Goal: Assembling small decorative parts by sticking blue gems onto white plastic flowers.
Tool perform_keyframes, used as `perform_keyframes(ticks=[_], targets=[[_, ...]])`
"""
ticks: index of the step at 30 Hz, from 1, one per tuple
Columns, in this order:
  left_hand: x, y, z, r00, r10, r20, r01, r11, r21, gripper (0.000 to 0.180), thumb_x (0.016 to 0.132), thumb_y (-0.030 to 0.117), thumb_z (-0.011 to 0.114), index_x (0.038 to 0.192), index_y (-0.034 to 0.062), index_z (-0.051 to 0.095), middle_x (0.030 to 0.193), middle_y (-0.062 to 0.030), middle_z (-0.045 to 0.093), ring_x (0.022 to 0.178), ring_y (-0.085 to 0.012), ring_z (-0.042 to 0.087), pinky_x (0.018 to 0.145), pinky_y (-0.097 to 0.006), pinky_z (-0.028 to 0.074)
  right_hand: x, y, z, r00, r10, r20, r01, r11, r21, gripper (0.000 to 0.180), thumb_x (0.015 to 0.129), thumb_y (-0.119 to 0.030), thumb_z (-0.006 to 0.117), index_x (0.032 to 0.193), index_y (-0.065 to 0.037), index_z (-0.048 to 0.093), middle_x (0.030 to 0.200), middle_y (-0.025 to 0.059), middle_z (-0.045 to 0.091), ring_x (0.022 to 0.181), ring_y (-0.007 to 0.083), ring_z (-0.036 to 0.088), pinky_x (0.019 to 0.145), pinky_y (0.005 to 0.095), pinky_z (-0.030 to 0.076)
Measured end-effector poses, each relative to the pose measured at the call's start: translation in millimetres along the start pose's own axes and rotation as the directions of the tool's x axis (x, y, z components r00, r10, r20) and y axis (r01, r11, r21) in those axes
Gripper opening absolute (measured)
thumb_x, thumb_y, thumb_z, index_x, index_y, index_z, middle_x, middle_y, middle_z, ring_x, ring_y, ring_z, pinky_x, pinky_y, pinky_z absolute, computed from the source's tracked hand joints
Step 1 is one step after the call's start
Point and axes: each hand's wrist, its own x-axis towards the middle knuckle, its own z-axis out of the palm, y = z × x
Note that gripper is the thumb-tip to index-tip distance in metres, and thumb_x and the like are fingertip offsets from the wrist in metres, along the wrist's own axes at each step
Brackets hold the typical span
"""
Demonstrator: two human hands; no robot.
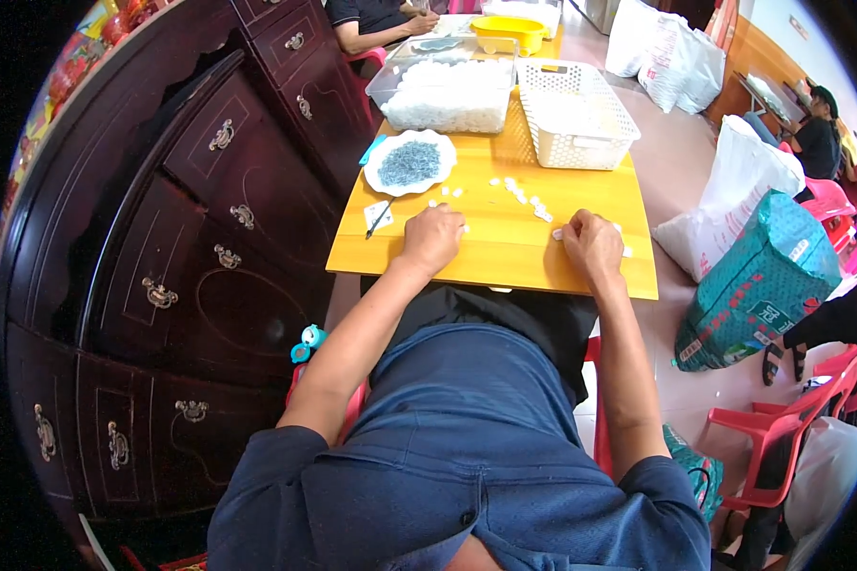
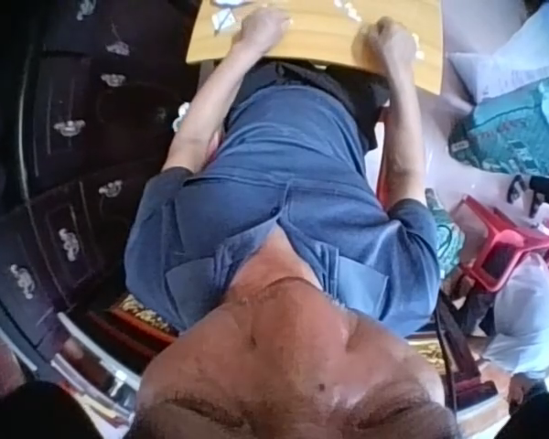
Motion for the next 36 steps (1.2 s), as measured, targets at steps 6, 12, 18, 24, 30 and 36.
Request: perform_keyframes(ticks=[6, 12, 18, 24, 30, 36], targets=[[8.6, 10.2, 1.9, 0.999, 0.051, 0.006, -0.051, 0.998, -0.032, 0.010, 0.082, 0.018, 0.070, 0.080, 0.0084, 0.072, 0.086, -0.0117, 0.068, 0.084, -0.0338, 0.066, 0.075, -0.046, 0.053, -0.5, -5.4, 1.8, 0.996, -0.058, -0.063, 0.062, 0.996, 0.070, 0.011, 0.081, -0.017, 0.068, 0.080, -0.006, 0.068, 0.080, 0.0151, 0.069, 0.074, 0.0352, 0.068, 0.068, 0.0452, 0.054], [26.2, 13.4, -2.0, 0.989, 0.019, 0.145, -0.012, 0.998, -0.053, 0.012, 0.080, 0.018, 0.070, 0.076, 0.0073, 0.069, 0.084, -0.0129, 0.069, 0.083, -0.0337, 0.067, 0.075, -0.046, 0.053, -10.3, -28.1, 14.0, 0.995, -0.099, 0.011, 0.088, 0.926, 0.366, 0.010, 0.083, -0.017, 0.068, 0.083, -0.007, 0.068, 0.080, 0.0129, 0.069, 0.075, 0.0323, 0.068, 0.066, 0.0428, 0.054], [23.4, 21.1, -0.4, 0.981, 0.011, 0.192, 0.011, 0.994, -0.111, 0.012, 0.077, 0.020, 0.070, 0.076, 0.0074, 0.068, 0.080, -0.0131, 0.069, 0.079, -0.0319, 0.068, 0.072, -0.045, 0.053, -23.4, -51.8, 23.2, 0.971, -0.115, 0.208, -0.016, 0.843, 0.538, 0.016, 0.085, -0.021, 0.067, 0.089, -0.006, 0.070, 0.084, 0.0136, 0.072, 0.077, 0.0289, 0.072, 0.069, 0.0386, 0.056], [9.5, 38.5, -4.6, 0.988, 0.132, 0.077, -0.085, 0.892, -0.445, 0.013, 0.076, 0.015, 0.072, 0.076, 0.0038, 0.065, 0.074, -0.0112, 0.067, 0.064, -0.0235, 0.065, 0.060, -0.035, 0.052, -23.4, -45.1, 45.1, 0.885, -0.066, 0.460, -0.363, 0.521, 0.773, 0.023, 0.094, -0.025, 0.063, 0.090, -0.002, 0.067, 0.076, 0.0075, 0.069, 0.068, 0.0144, 0.066, 0.061, 0.0287, 0.052], [9.3, 37.9, -3.4, 0.993, 0.117, 0.022, -0.081, 0.797, -0.599, 0.012, 0.077, 0.010, 0.072, 0.080, -0.0002, 0.066, 0.067, -0.0048, 0.062, 0.060, -0.0117, 0.059, 0.058, -0.027, 0.049, -18.7, -45.7, 33.3, 0.778, -0.162, 0.607, -0.546, 0.305, 0.781, 0.019, 0.099, -0.023, 0.061, 0.093, -0.005, 0.063, 0.076, 0.0000, 0.064, 0.063, 0.0075, 0.057, 0.054, 0.0223, 0.045], [18.8, 34.6, -3.5, 0.985, 0.081, 0.154, 0.036, 0.772, -0.635, 0.016, 0.080, 0.010, 0.074, 0.090, -0.0011, 0.071, 0.070, -0.0066, 0.067, 0.063, -0.0111, 0.061, 0.060, -0.027, 0.050, -18.3, -35.6, 41.4, 0.825, -0.123, 0.551, -0.498, 0.303, 0.813, 0.018, 0.099, -0.022, 0.062, 0.093, -0.004, 0.061, 0.078, 0.0005, 0.063, 0.063, 0.0086, 0.057, 0.057, 0.0228, 0.046]])
